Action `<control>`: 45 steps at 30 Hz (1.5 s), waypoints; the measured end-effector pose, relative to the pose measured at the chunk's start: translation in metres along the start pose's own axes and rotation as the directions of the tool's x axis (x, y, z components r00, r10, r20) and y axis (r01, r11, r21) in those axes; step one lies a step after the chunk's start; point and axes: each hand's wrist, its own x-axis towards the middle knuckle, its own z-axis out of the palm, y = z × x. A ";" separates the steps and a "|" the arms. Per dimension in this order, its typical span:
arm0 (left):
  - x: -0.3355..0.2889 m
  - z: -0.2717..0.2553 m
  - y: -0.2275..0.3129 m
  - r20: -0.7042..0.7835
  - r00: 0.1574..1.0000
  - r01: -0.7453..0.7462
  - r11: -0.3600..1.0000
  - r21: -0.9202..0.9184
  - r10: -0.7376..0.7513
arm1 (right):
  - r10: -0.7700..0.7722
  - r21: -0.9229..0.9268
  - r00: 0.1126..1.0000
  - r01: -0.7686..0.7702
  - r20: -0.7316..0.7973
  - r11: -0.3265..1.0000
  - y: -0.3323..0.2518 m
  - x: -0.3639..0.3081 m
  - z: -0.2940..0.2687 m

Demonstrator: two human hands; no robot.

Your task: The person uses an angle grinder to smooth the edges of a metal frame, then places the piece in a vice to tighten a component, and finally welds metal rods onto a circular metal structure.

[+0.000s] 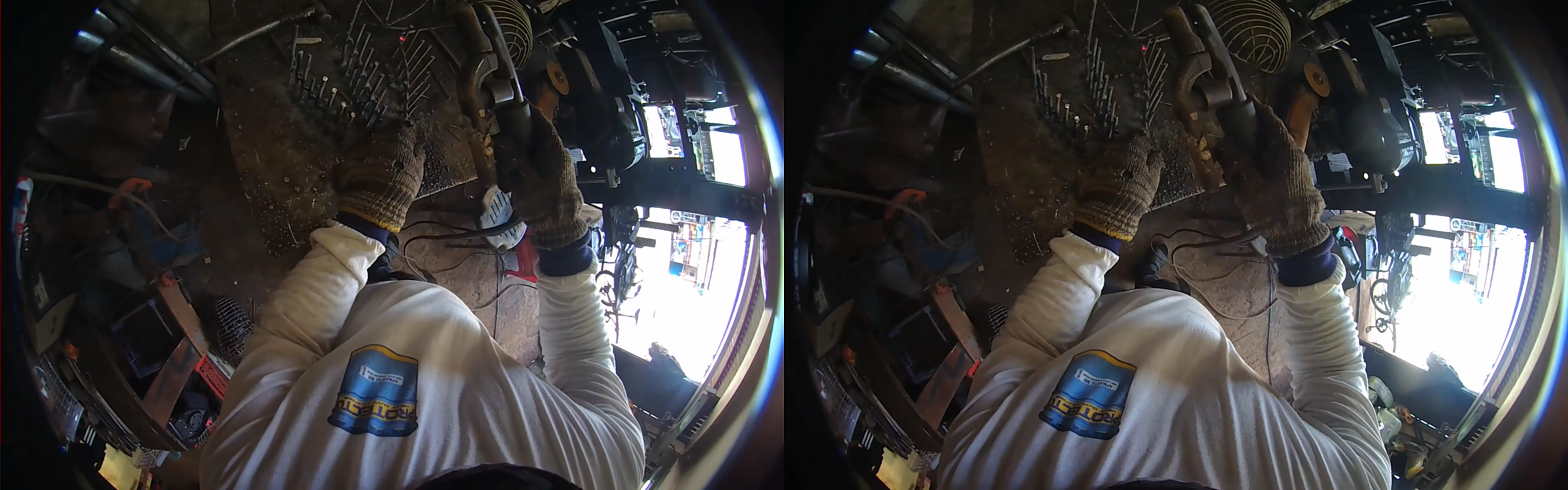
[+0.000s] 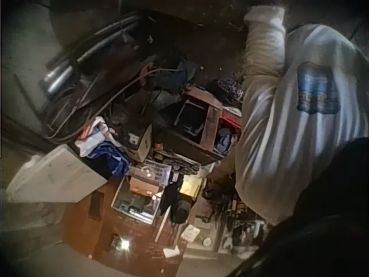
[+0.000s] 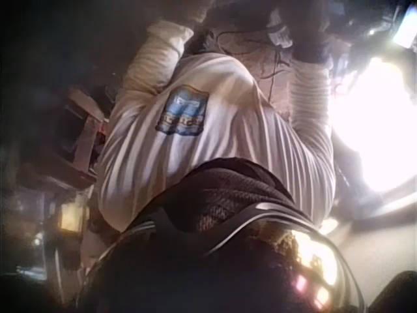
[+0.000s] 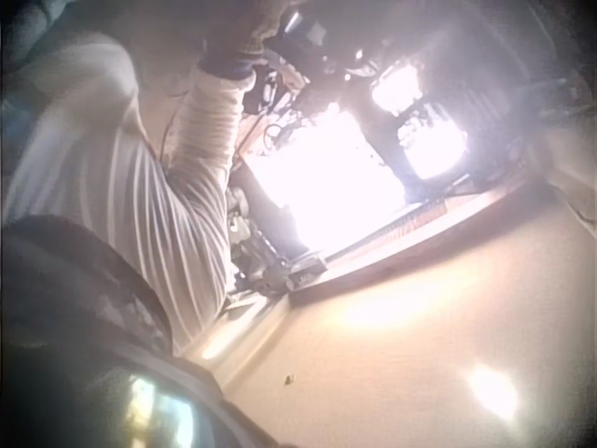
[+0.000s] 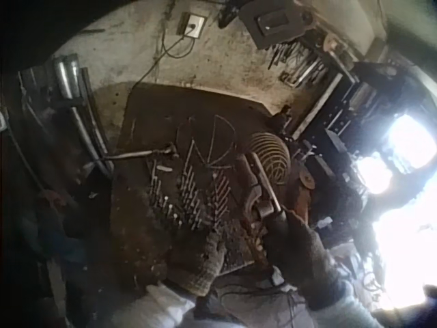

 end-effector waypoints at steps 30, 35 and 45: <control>-0.013 0.010 0.030 0.104 0.993 0.066 0.995 -0.073 -0.058 | 0.005 0.610 0.996 -0.058 0.089 0.791 0.036 0.017 0.023; -0.012 0.005 0.031 0.001 0.990 0.141 0.989 0.054 -0.141 | -0.411 -0.218 0.908 0.418 0.078 0.882 0.047 0.023 0.018; -0.020 0.011 0.033 -0.018 1.000 0.011 0.860 0.510 -0.002 | -0.360 -0.279 0.920 0.391 0.157 0.877 0.017 0.019 0.009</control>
